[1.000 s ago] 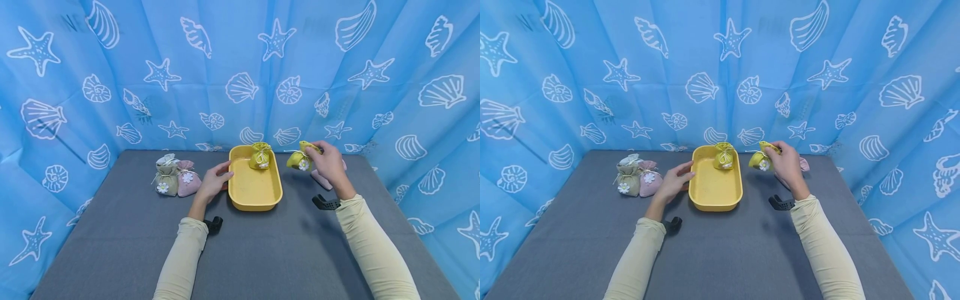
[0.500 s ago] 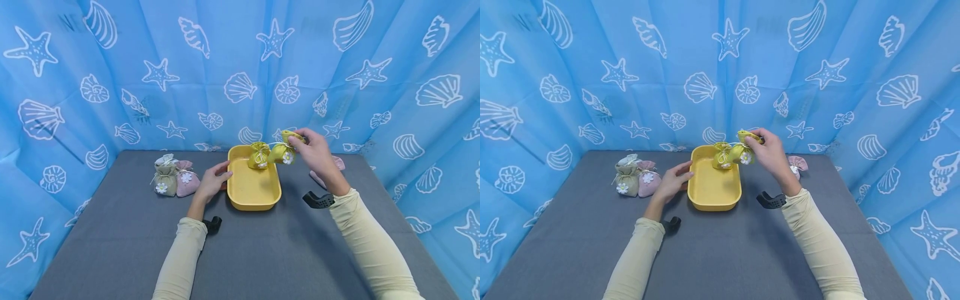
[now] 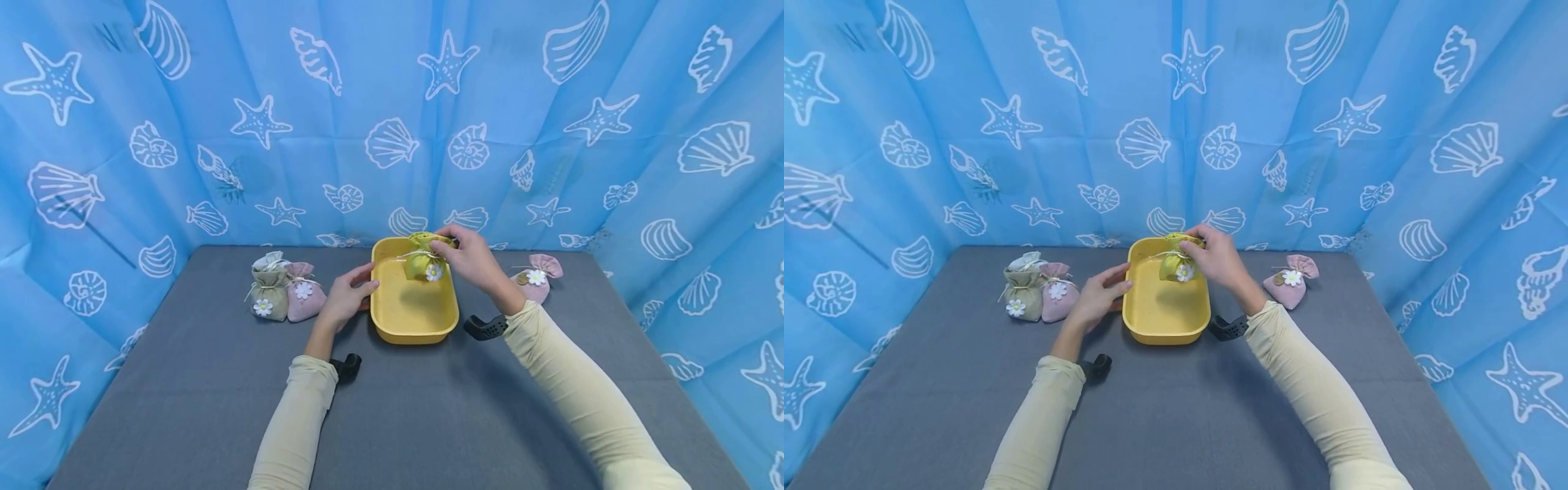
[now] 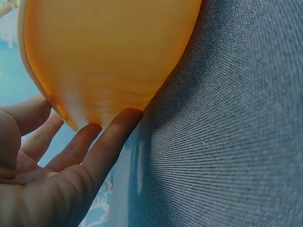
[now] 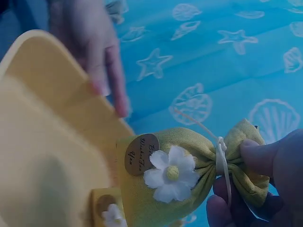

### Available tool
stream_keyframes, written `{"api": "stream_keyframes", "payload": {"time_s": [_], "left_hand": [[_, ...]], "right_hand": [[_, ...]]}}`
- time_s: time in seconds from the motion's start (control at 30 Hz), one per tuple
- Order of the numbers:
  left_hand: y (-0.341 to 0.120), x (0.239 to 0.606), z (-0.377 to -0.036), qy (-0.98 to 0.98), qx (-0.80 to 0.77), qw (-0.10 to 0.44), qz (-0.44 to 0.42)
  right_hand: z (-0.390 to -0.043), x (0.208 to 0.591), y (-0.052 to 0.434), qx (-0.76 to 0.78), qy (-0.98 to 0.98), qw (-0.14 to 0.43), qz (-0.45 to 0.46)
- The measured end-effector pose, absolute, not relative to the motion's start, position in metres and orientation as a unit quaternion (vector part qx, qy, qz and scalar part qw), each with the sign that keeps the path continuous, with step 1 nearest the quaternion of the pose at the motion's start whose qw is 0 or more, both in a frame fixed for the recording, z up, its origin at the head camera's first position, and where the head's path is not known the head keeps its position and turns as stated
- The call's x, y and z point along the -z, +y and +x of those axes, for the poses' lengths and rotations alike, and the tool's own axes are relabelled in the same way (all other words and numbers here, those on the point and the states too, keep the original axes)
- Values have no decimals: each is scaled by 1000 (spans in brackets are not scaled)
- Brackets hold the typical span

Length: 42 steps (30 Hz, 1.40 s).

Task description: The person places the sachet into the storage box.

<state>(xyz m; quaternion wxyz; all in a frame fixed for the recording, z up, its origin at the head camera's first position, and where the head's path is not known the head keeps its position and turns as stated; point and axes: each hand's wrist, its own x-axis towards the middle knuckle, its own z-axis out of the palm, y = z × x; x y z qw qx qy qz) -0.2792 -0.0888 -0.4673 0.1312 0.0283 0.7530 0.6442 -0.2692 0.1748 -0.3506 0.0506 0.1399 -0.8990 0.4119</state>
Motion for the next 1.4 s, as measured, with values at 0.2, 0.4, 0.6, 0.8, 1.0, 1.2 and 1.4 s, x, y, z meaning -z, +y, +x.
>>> {"api": "stream_keyframes", "payload": {"time_s": [0.2, 0.4, 0.6, 0.8, 1.0, 1.2, 1.4], "left_hand": [[-89, 466, -279, 752, -645, 132, 26], [-90, 465, -278, 752, -645, 132, 28], [-90, 466, -278, 758, -638, 132, 26], [-88, 465, -277, 760, -635, 134, 25], [-88, 465, -278, 759, -637, 133, 26], [-88, 465, -278, 758, -638, 134, 25], [-88, 468, -278, 760, -636, 129, 27]], "right_hand": [[-273, 364, 173, -392, -908, 26, 147], [-277, 371, 171, -382, -912, 6, 148], [-286, 384, 172, -361, -922, -15, 140], [-291, 393, 176, -364, -922, -60, 116], [-290, 394, 177, -375, -917, -72, 113], [-287, 394, 176, -388, -914, -64, 103], [-282, 391, 182, -373, -923, -45, 89]]}}
